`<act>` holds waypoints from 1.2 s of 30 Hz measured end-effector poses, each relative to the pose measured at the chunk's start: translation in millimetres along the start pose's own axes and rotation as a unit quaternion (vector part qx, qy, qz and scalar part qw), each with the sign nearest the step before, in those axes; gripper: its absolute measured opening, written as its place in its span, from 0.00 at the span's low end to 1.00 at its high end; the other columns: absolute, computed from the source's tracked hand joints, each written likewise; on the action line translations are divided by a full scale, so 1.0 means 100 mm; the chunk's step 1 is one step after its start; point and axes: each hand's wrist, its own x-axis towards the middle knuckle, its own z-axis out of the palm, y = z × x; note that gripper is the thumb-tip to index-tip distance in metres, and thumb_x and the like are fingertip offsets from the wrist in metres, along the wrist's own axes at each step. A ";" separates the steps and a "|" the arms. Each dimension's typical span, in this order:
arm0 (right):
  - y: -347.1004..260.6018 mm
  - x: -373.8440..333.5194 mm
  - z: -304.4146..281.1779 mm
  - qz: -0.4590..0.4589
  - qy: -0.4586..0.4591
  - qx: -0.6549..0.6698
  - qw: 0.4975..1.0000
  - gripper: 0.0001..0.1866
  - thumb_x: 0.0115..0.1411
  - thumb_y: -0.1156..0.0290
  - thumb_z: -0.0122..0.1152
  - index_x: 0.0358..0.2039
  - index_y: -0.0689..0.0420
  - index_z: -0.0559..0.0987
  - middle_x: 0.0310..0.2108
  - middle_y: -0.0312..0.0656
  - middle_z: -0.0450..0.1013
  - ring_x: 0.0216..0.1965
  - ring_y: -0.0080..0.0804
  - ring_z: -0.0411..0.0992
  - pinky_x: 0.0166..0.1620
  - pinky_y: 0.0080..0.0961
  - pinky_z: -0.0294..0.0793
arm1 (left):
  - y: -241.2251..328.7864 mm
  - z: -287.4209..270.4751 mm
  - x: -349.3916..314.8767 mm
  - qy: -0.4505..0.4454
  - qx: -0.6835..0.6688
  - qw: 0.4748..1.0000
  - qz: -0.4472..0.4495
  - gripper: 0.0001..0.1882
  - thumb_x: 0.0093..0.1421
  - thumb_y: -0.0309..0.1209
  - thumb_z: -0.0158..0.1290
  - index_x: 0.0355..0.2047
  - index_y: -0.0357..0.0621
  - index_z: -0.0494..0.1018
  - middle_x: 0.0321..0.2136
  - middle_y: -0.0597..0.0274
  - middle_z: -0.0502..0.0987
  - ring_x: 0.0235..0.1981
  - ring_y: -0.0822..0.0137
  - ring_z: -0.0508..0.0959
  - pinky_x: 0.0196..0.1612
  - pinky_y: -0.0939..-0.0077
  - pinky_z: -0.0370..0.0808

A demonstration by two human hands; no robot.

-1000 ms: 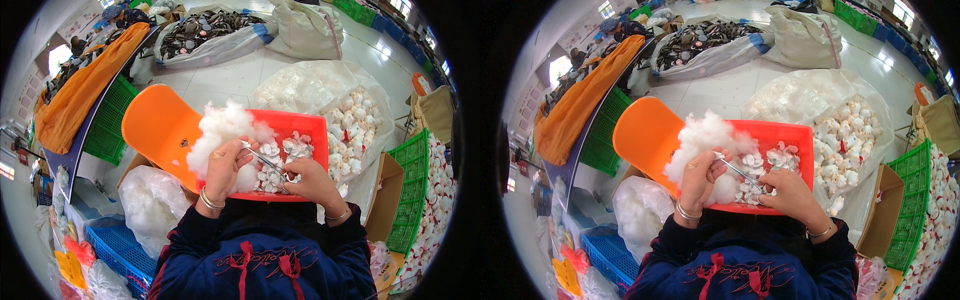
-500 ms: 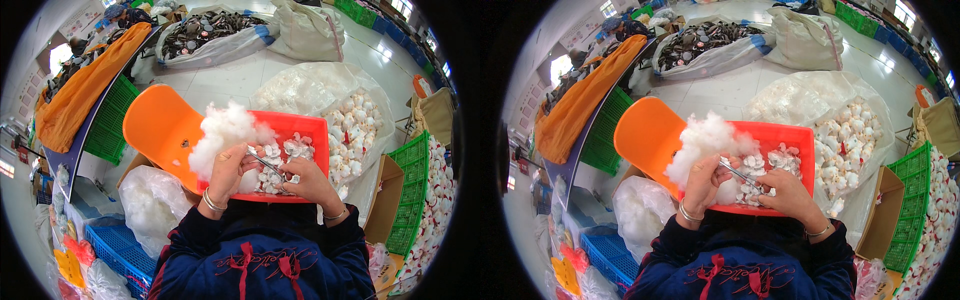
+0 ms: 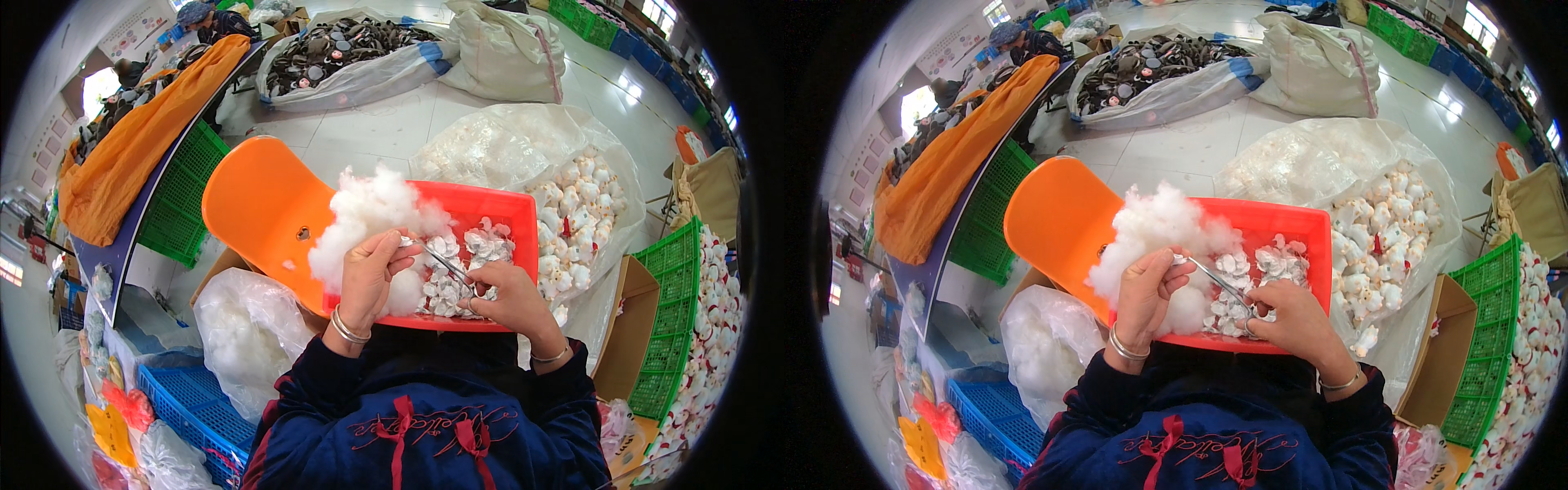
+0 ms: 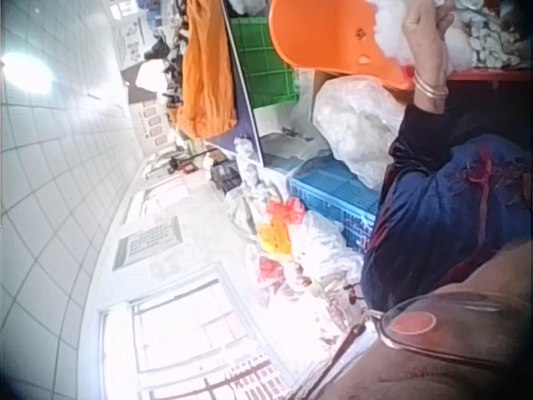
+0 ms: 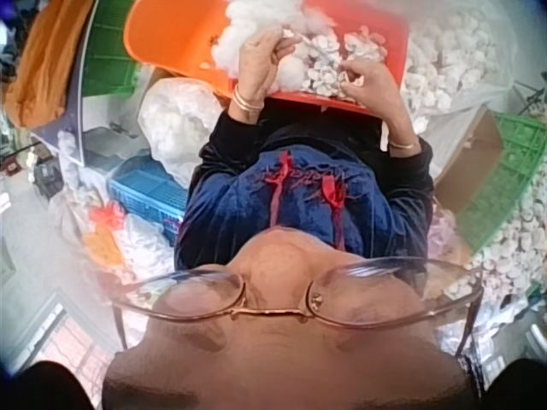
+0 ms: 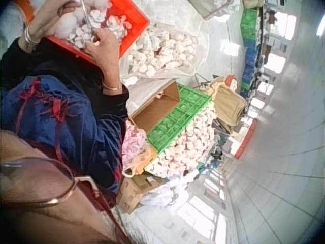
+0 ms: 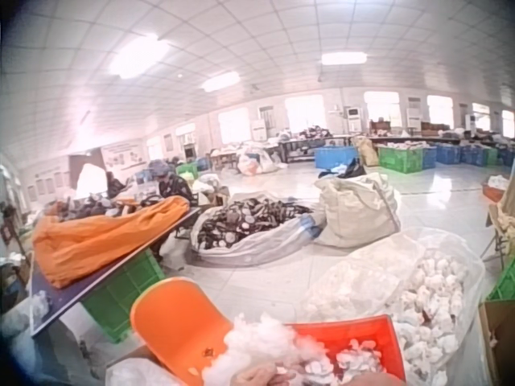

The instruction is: The person sits at a workstation and repeatedly stuffs small white plush toys with cotton using a pair of scissors. They pick up each toy, insert cotton, and place the finished items into a red tray. The process is repetitive and focused on filling the toys with stuffing.

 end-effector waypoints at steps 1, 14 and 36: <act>-0.02 0.00 -0.01 -0.003 0.003 0.003 1.000 0.16 0.51 0.64 0.73 0.38 0.59 0.82 0.26 0.40 0.75 0.34 0.41 0.74 0.40 0.36 0.73 | -0.01 -0.01 0.00 0.002 -0.001 1.000 0.000 0.12 0.71 0.31 0.51 0.46 0.36 0.79 0.41 0.54 0.83 0.40 0.67 0.85 0.40 0.82 0.83; -0.06 0.03 0.02 -0.026 0.001 -0.006 1.000 0.15 0.51 0.65 0.72 0.37 0.58 0.82 0.25 0.40 0.74 0.33 0.42 0.73 0.39 0.37 0.72 | -0.01 0.00 0.00 -0.004 0.002 1.000 0.003 0.12 0.71 0.31 0.51 0.46 0.35 0.79 0.43 0.54 0.83 0.43 0.63 0.85 0.43 0.79 0.83; -0.10 0.05 -0.01 0.015 -0.033 -0.011 0.999 0.15 0.51 0.64 0.72 0.35 0.59 0.82 0.23 0.43 0.74 0.31 0.44 0.74 0.37 0.37 0.72 | -0.02 0.08 -0.04 0.027 0.052 0.998 0.030 0.12 0.71 0.30 0.50 0.47 0.34 0.78 0.43 0.54 0.82 0.43 0.64 0.85 0.43 0.81 0.82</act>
